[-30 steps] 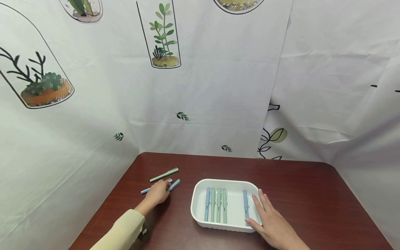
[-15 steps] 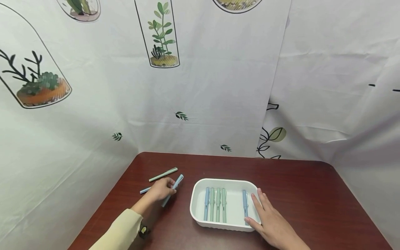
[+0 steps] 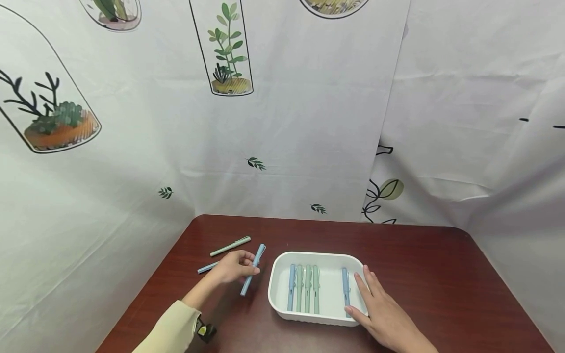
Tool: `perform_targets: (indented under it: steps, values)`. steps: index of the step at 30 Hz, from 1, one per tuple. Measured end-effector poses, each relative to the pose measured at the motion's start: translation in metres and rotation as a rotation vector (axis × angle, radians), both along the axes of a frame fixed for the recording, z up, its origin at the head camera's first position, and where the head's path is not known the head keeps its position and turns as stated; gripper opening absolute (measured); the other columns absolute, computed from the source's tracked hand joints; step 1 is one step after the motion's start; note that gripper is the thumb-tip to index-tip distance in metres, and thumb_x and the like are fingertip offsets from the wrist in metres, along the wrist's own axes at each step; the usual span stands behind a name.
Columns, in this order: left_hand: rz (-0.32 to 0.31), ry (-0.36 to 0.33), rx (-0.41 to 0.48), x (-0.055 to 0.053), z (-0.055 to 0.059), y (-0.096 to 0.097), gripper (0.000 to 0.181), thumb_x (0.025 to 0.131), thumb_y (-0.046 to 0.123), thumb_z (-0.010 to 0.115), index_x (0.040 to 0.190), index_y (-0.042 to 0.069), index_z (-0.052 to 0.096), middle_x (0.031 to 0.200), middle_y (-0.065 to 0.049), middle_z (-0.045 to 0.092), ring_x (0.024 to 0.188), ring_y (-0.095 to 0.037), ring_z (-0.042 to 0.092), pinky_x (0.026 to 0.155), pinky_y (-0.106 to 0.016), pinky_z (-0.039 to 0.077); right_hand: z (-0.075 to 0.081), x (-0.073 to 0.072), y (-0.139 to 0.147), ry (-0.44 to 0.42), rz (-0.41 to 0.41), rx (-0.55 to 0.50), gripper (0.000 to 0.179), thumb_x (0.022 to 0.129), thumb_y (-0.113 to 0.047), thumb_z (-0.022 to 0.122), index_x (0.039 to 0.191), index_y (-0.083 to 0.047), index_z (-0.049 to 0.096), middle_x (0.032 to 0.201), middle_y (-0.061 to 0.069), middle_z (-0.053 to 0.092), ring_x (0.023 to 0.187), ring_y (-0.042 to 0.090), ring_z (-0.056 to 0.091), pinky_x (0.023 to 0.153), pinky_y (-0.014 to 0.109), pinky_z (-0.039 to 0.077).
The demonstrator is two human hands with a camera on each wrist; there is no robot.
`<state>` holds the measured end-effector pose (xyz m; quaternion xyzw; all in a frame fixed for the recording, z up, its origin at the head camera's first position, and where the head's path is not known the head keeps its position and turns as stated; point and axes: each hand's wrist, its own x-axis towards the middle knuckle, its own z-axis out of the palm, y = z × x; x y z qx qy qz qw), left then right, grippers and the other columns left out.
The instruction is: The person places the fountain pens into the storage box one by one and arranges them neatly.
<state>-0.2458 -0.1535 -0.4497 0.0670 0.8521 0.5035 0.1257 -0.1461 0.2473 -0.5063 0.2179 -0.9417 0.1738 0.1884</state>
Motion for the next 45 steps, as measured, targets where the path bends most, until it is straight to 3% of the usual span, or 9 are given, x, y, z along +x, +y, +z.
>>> perform_targets:
  steps: [11,16,18,21,28,37,41,44,45]
  values:
    - [-0.028,0.001,0.086,0.009,0.005,0.021,0.039,0.089,0.008,0.077,0.118,-0.011,0.059,0.091,-0.009,0.064,0.069,-0.015,0.063,0.064,-0.041,0.061,-0.001,0.000,0.000,-0.016,-0.004,-0.002,0.079,0.091,-0.045,0.074,0.151,-0.002,0.045,0.164,0.017,0.028,0.152,0.010,0.016,0.107,-0.001,-0.001]
    - [-0.038,0.014,0.100,0.010,0.007,0.032,0.039,0.089,0.007,0.076,0.119,-0.011,0.058,0.090,-0.010,0.064,0.068,-0.015,0.064,0.064,-0.044,0.061,0.000,-0.001,0.000,-0.026,-0.005,-0.002,0.079,0.091,-0.045,0.073,0.152,-0.003,0.044,0.165,0.016,0.025,0.152,0.000,0.001,0.107,0.000,-0.002]
    - [-0.041,0.016,0.102,0.011,0.008,0.037,0.038,0.089,0.006,0.075,0.119,-0.011,0.058,0.090,-0.010,0.064,0.068,-0.015,0.064,0.064,-0.045,0.061,0.000,-0.002,0.000,-0.016,-0.001,-0.001,0.079,0.091,-0.045,0.074,0.151,-0.002,0.045,0.165,0.017,0.027,0.146,-0.011,-0.008,0.107,0.000,-0.002]
    - [-0.044,0.011,0.108,0.012,0.008,0.043,0.038,0.090,0.005,0.075,0.120,-0.011,0.058,0.090,-0.010,0.064,0.068,-0.016,0.065,0.063,-0.043,0.061,0.001,-0.002,0.000,-0.013,-0.001,0.007,0.079,0.091,-0.045,0.073,0.151,-0.001,0.045,0.164,0.018,0.028,0.144,-0.013,-0.014,0.107,0.000,-0.004]
    - [-0.043,0.012,0.096,0.015,0.009,0.060,0.039,0.089,0.008,0.077,0.119,-0.009,0.059,0.090,-0.008,0.061,0.068,-0.015,0.064,0.058,-0.035,0.060,0.001,0.000,0.001,-0.025,-0.029,0.058,0.078,0.093,-0.051,0.068,0.152,-0.006,0.045,0.164,0.016,0.029,0.146,-0.008,-0.012,0.109,0.003,-0.008]
    - [-0.072,0.004,0.108,0.019,0.009,0.081,0.040,0.088,0.007,0.078,0.119,-0.008,0.059,0.089,-0.008,0.058,0.070,-0.016,0.062,0.058,-0.035,0.060,0.003,0.001,0.000,-0.032,-0.044,0.086,0.077,0.094,-0.053,0.065,0.152,-0.007,0.045,0.163,0.018,0.032,0.153,0.005,-0.006,0.109,0.007,-0.014]
    - [-0.071,-0.006,0.135,0.020,0.006,0.091,0.037,0.088,0.006,0.078,0.117,-0.007,0.060,0.086,-0.007,0.057,0.069,-0.015,0.061,0.057,-0.034,0.060,0.004,0.002,-0.001,-0.091,-0.065,0.075,0.077,0.095,-0.056,0.062,0.154,-0.010,0.043,0.164,0.017,0.030,0.156,0.026,0.014,0.124,0.028,0.002]
    - [-0.068,-0.010,0.150,0.020,0.004,0.097,0.035,0.088,0.006,0.078,0.115,-0.006,0.060,0.085,-0.005,0.057,0.069,-0.014,0.060,0.057,-0.033,0.060,0.004,0.003,-0.001,-0.108,-0.074,0.073,0.077,0.096,-0.056,0.062,0.155,-0.011,0.042,0.164,0.016,0.030,0.152,0.033,0.026,0.123,0.042,0.021]
    - [-0.068,-0.013,0.150,0.020,0.004,0.099,0.035,0.088,0.007,0.078,0.115,-0.006,0.060,0.085,-0.005,0.056,0.069,-0.013,0.060,0.057,-0.033,0.059,0.004,0.003,-0.001,-0.107,-0.073,0.072,0.077,0.096,-0.056,0.062,0.155,-0.010,0.042,0.164,0.016,0.029,0.153,0.033,0.023,0.124,0.041,0.018]
